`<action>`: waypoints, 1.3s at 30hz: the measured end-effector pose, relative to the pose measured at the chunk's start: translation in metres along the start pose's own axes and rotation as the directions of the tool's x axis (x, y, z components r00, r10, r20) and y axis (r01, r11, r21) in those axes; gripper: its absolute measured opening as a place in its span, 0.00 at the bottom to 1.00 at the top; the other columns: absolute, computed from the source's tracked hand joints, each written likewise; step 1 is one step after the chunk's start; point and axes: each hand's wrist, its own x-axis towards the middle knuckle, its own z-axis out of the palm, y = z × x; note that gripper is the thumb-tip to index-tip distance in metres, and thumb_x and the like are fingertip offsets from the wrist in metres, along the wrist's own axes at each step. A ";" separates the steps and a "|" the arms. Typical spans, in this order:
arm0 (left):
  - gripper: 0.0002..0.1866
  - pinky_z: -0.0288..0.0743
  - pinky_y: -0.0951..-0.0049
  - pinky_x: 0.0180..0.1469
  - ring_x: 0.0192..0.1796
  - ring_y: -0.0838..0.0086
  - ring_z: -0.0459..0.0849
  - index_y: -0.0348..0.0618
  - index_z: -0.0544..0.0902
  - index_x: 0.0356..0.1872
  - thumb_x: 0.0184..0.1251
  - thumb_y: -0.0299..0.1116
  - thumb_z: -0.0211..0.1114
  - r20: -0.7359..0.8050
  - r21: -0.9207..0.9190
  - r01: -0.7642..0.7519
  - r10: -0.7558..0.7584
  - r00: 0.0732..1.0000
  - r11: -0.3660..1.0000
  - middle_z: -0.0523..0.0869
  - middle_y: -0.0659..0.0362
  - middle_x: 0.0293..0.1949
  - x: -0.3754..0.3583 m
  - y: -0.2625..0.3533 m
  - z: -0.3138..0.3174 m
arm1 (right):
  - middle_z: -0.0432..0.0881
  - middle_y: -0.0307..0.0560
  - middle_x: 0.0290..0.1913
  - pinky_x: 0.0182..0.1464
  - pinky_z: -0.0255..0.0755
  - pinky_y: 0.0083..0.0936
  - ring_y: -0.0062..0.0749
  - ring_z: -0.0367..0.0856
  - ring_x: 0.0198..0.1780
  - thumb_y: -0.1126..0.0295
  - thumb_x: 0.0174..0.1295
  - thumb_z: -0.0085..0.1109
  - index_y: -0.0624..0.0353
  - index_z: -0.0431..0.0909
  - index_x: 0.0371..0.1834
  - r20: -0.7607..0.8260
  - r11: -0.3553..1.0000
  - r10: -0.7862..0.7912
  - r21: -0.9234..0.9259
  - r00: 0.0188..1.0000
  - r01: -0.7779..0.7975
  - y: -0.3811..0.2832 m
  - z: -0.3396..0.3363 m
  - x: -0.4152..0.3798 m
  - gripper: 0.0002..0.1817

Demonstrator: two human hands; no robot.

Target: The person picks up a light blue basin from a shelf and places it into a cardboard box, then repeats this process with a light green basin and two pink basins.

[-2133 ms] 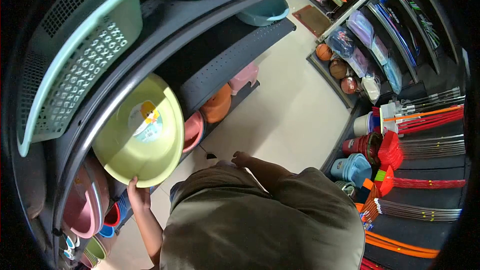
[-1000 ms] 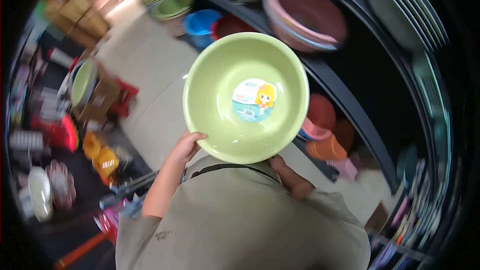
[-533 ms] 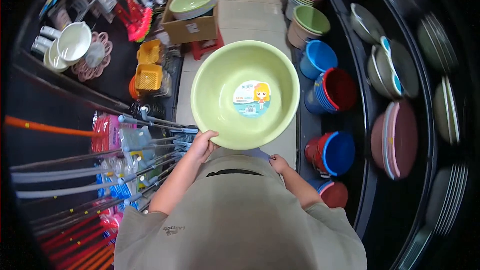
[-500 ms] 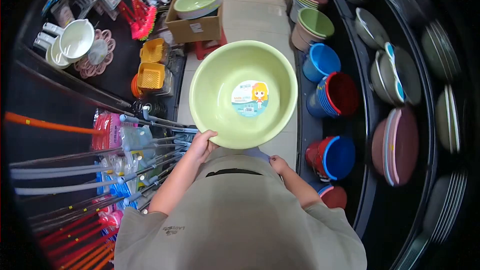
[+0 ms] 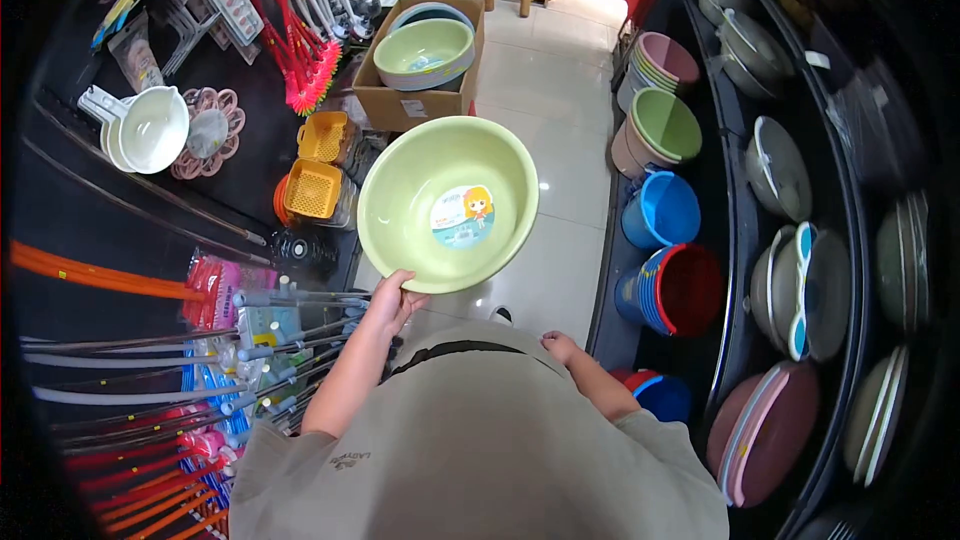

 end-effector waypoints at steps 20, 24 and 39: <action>0.19 0.75 0.68 0.47 0.44 0.67 0.83 0.36 0.72 0.53 0.62 0.34 0.55 -0.128 -0.192 -0.124 0.101 0.987 0.974 0.82 0.53 0.45 0.157 0.068 -0.032 | 0.78 0.44 0.45 0.42 0.71 0.28 0.31 0.77 0.44 0.61 0.60 0.53 0.59 0.70 0.56 0.175 0.922 0.091 0.356 0.980 -0.149 -0.215 -0.109 0.137 0.22; 0.18 0.76 0.67 0.45 0.45 0.67 0.82 0.38 0.72 0.51 0.61 0.32 0.56 -0.156 -0.156 -0.104 0.079 0.985 0.982 0.82 0.54 0.44 0.209 0.146 -0.023 | 0.78 0.43 0.50 0.45 0.70 0.27 0.30 0.77 0.46 0.57 0.65 0.50 0.56 0.67 0.59 0.143 0.850 -0.044 0.526 0.989 -0.038 -0.354 -0.133 0.143 0.23; 0.31 0.76 0.64 0.47 0.51 0.64 0.79 0.49 0.59 0.61 0.58 0.31 0.63 -0.076 0.148 -0.095 0.107 0.991 0.984 0.74 0.55 0.54 0.318 0.315 0.028 | 0.76 0.45 0.51 0.43 0.76 0.27 0.31 0.79 0.47 0.64 0.64 0.50 0.56 0.61 0.61 -0.070 0.688 -0.163 0.707 0.984 0.165 -0.627 -0.171 0.208 0.23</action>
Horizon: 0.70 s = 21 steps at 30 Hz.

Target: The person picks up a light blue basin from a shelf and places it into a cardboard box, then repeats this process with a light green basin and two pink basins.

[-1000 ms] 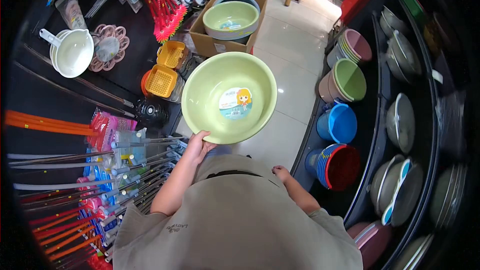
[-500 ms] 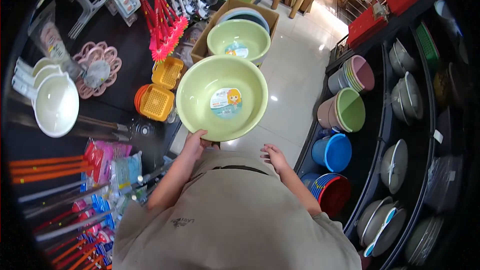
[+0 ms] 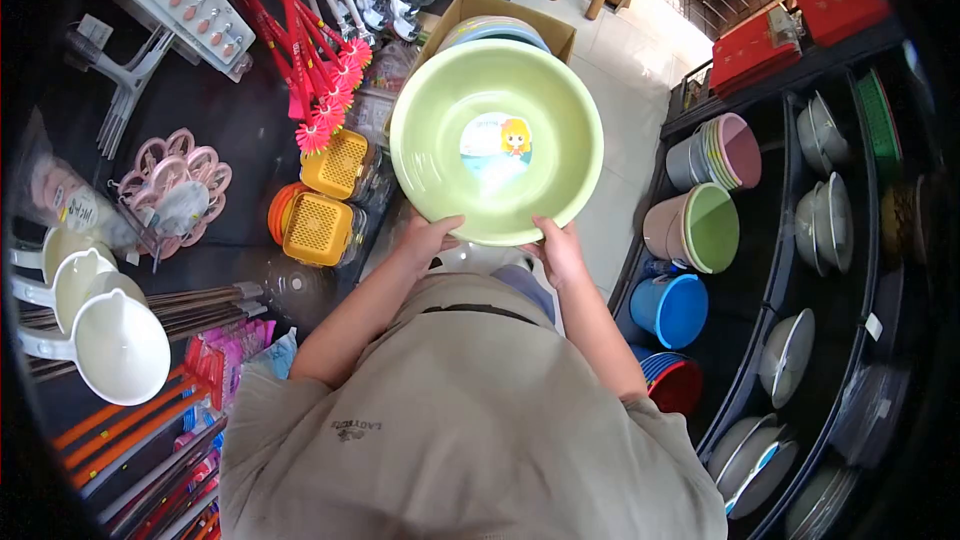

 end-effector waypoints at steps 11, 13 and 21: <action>0.35 0.74 0.70 0.43 0.49 0.70 0.78 0.49 0.53 0.66 0.58 0.25 0.60 -0.285 0.103 -0.153 0.177 0.942 0.983 0.76 0.56 0.52 0.058 0.062 0.025 | 0.75 0.44 0.52 0.41 0.74 0.24 0.28 0.78 0.47 0.67 0.60 0.51 0.56 0.61 0.61 0.147 0.995 0.050 -0.095 0.988 -0.036 -0.057 -0.052 0.106 0.25; 0.36 0.75 0.72 0.41 0.48 0.71 0.78 0.51 0.53 0.66 0.57 0.23 0.60 -0.306 0.126 -0.174 0.205 0.929 0.977 0.76 0.57 0.51 0.070 0.060 0.037 | 0.75 0.44 0.53 0.42 0.74 0.25 0.28 0.77 0.48 0.64 0.61 0.52 0.55 0.60 0.61 0.133 0.987 0.103 -0.137 0.986 -0.084 -0.071 -0.059 0.129 0.25; 0.37 0.74 0.73 0.40 0.45 0.71 0.79 0.49 0.54 0.66 0.54 0.20 0.58 -0.491 -0.001 -0.251 0.218 0.844 0.968 0.77 0.55 0.49 0.112 0.043 0.077 | 0.75 0.42 0.51 0.41 0.74 0.24 0.27 0.77 0.44 0.59 0.64 0.52 0.53 0.60 0.59 0.226 0.945 0.163 -0.315 0.960 -0.086 -0.111 -0.071 0.198 0.23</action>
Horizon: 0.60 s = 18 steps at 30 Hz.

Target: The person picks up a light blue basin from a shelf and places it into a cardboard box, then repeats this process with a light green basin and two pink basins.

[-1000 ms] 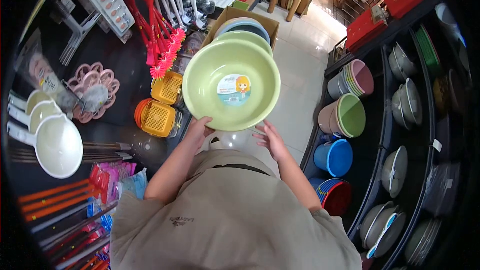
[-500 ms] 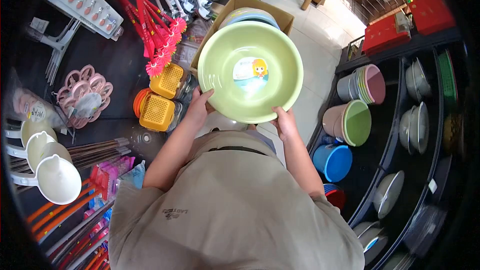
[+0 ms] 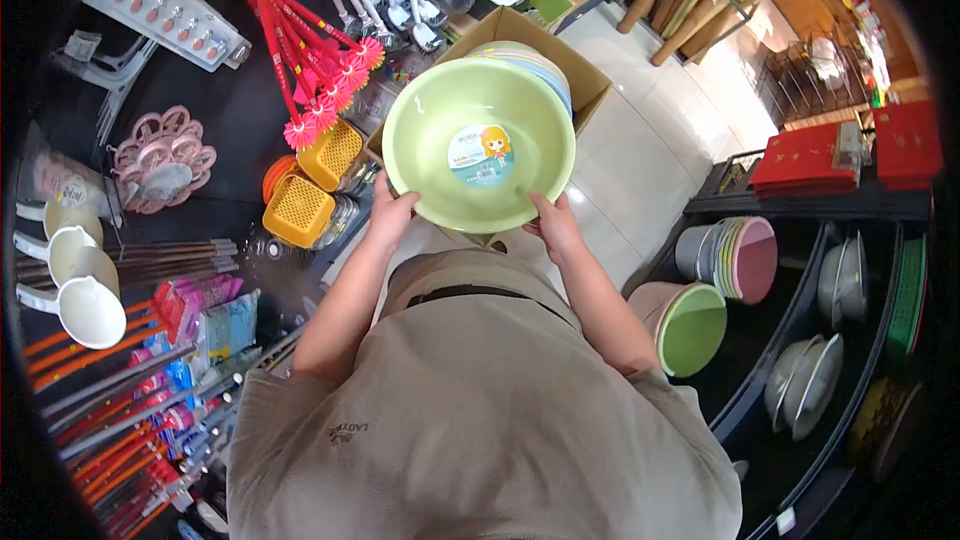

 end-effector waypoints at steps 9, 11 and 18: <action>0.36 0.73 0.71 0.49 0.48 0.67 0.79 0.46 0.58 0.66 0.53 0.25 0.62 -0.157 0.106 -0.098 0.114 0.981 0.990 0.78 0.51 0.49 0.013 -0.051 0.016 | 0.75 0.41 0.51 0.42 0.72 0.26 0.28 0.77 0.45 0.57 0.65 0.52 0.54 0.59 0.62 0.074 0.982 0.047 -0.189 0.996 -0.033 -0.004 -0.025 0.041 0.26; 0.35 0.72 0.70 0.51 0.49 0.66 0.79 0.45 0.60 0.65 0.53 0.26 0.63 -0.167 0.212 -0.111 0.148 0.975 0.971 0.79 0.51 0.50 0.014 -0.059 0.017 | 0.75 0.41 0.51 0.43 0.72 0.27 0.29 0.77 0.45 0.57 0.64 0.52 0.55 0.58 0.63 0.080 0.974 0.069 -0.220 0.994 -0.050 -0.002 -0.032 0.041 0.27; 0.34 0.65 0.68 0.60 0.59 0.62 0.73 0.38 0.64 0.64 0.55 0.34 0.66 -0.236 0.584 0.087 0.067 0.969 0.807 0.72 0.44 0.59 0.019 -0.079 0.018 | 0.72 0.47 0.55 0.44 0.71 0.28 0.33 0.77 0.45 0.59 0.62 0.53 0.59 0.53 0.69 0.174 0.964 0.139 -0.250 0.975 -0.092 0.000 -0.047 0.040 0.34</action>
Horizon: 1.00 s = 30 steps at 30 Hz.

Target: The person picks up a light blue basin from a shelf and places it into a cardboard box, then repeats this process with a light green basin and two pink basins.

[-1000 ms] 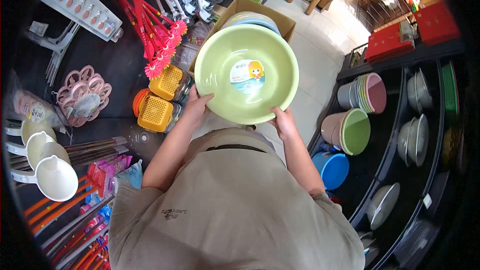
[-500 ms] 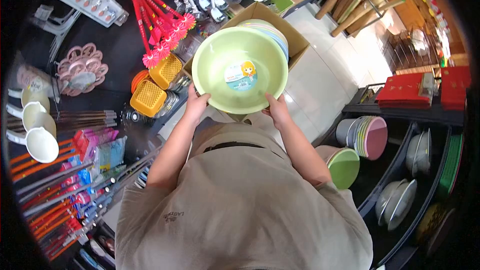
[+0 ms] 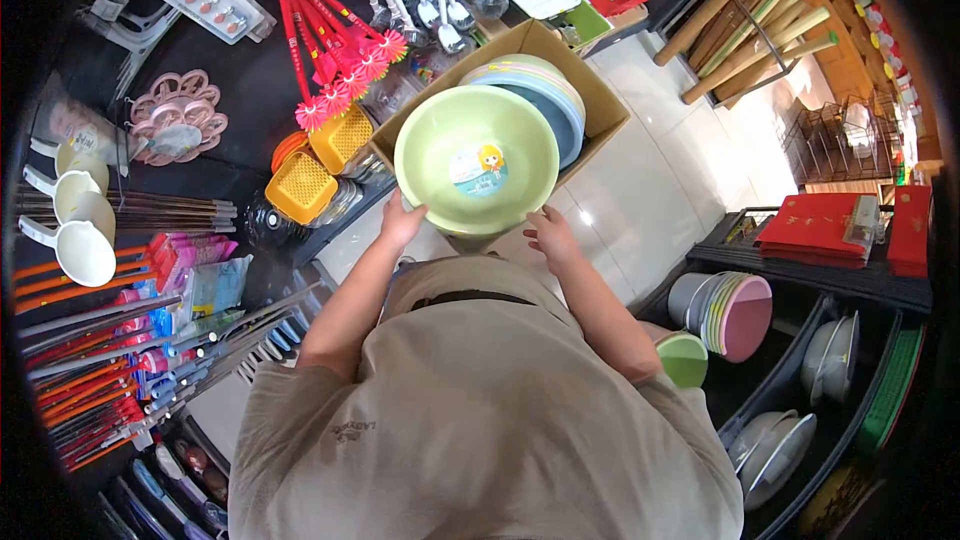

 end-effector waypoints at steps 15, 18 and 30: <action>0.37 0.70 0.67 0.55 0.56 0.60 0.76 0.36 0.60 0.66 0.56 0.38 0.64 0.202 -0.112 0.237 -0.212 0.956 0.965 0.74 0.44 0.57 0.020 -0.123 -0.013 | 0.69 0.49 0.61 0.41 0.72 0.28 0.38 0.78 0.46 0.63 0.61 0.53 0.58 0.52 0.70 -0.096 0.979 0.143 0.157 0.985 -0.127 0.060 -0.005 -0.016 0.35; 0.33 0.69 0.68 0.58 0.56 0.58 0.77 0.34 0.67 0.62 0.55 0.39 0.64 0.187 0.036 0.207 -0.210 0.960 0.978 0.77 0.42 0.53 0.019 -0.152 -0.033 | 0.70 0.49 0.59 0.38 0.72 0.27 0.38 0.78 0.45 0.62 0.61 0.53 0.58 0.54 0.69 -0.141 0.970 0.168 0.198 0.976 -0.138 0.080 0.006 -0.019 0.34; 0.16 0.77 0.66 0.30 0.32 0.64 0.83 0.37 0.81 0.41 0.55 0.37 0.60 0.551 0.416 0.047 -0.293 0.781 0.908 0.83 0.51 0.35 0.031 -0.250 -0.115 | 0.75 0.56 0.56 0.49 0.72 0.33 0.44 0.77 0.51 0.59 0.59 0.55 0.62 0.64 0.63 -0.357 0.958 0.086 -0.228 0.930 -0.176 0.182 0.049 -0.016 0.30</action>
